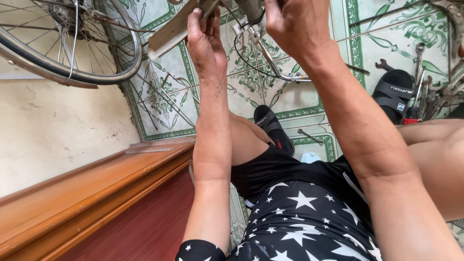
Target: The person repairs a bicycle by hand, using a wrench to loosen and remove bolts from the frame. They pull a metal fender away from the bike and thread a wire through a metal component.
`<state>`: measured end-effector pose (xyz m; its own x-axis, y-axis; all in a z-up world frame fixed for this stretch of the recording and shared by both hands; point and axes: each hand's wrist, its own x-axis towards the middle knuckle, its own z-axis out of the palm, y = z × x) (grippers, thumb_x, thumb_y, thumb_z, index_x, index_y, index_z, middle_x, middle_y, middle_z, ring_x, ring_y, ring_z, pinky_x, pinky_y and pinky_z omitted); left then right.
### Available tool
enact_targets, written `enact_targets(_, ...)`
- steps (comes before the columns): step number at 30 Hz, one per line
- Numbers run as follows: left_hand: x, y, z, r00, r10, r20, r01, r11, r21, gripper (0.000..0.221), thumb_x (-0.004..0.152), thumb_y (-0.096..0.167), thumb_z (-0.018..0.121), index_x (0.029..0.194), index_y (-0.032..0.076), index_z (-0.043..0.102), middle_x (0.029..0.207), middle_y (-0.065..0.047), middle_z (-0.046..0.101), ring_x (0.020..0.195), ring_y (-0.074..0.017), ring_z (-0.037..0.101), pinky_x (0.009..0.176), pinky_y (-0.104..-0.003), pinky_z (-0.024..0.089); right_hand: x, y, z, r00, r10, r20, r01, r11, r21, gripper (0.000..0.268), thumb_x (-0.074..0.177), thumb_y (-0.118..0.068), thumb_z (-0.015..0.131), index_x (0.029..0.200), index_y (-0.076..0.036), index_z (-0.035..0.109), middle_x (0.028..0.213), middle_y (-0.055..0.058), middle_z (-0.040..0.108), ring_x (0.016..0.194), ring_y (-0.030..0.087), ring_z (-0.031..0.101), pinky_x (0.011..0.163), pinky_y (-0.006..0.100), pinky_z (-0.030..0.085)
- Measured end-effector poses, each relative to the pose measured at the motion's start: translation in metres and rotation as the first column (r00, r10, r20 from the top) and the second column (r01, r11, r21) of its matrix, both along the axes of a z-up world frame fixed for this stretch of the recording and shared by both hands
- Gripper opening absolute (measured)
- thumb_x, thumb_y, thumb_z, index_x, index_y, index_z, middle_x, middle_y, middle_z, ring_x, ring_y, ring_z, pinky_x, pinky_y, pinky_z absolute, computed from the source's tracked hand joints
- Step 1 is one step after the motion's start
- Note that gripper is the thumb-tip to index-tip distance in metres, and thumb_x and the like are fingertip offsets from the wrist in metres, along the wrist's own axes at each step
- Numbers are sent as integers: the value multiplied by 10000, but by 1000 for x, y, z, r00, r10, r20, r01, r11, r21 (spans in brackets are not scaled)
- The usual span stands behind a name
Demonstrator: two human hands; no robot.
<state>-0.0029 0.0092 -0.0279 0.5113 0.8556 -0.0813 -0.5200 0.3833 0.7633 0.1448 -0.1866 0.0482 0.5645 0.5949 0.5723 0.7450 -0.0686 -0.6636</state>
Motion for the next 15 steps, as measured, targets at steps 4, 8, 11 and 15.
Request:
enact_targets(4, 2, -3, 6, 1000, 22, 2, -22, 1000, -17, 277, 1018, 168, 663, 1207, -34, 639, 1138, -150, 714, 1076, -248, 690, 1076, -400, 548, -4, 0, 15, 990, -33, 137, 7, 983, 186, 57, 987, 56, 690, 1017, 8, 701, 844, 168, 711, 696, 297, 685, 585, 373, 498)
enact_targets(8, 4, -7, 16, 998, 39, -54, -40, 999, -17, 262, 1003, 157, 651, 1184, -32, 643, 1135, -163, 715, 1077, -239, 696, 1068, -381, 560, -3, 3, 10, 1000, 9, -19, -7, 995, 100, 50, 1048, 24, 715, 1092, 0, 716, 904, 158, 748, 745, 257, 742, 632, 367, 543)
enact_targets(11, 4, -8, 20, 997, 32, -66, -33, 999, -18, 254, 1008, 155, 644, 1179, -33, 645, 1138, -155, 712, 1069, -238, 695, 1045, -357, 560, -7, 0, 5, 999, 13, -38, -9, 995, 97, 125, 1042, 13, 727, 1166, 6, 711, 936, 177, 754, 788, 279, 757, 664, 374, 565)
enact_targets(15, 5, -5, 22, 998, 13, -57, -14, 1000, -16, 246, 1017, 156, 636, 1172, -36, 643, 1124, -156, 716, 1062, -245, 699, 1010, -339, 571, -5, -1, 0, 1000, 17, 3, -17, 994, 106, 214, 1017, 23, 708, 1230, 15, 695, 1027, 188, 762, 873, 293, 773, 734, 365, 600)
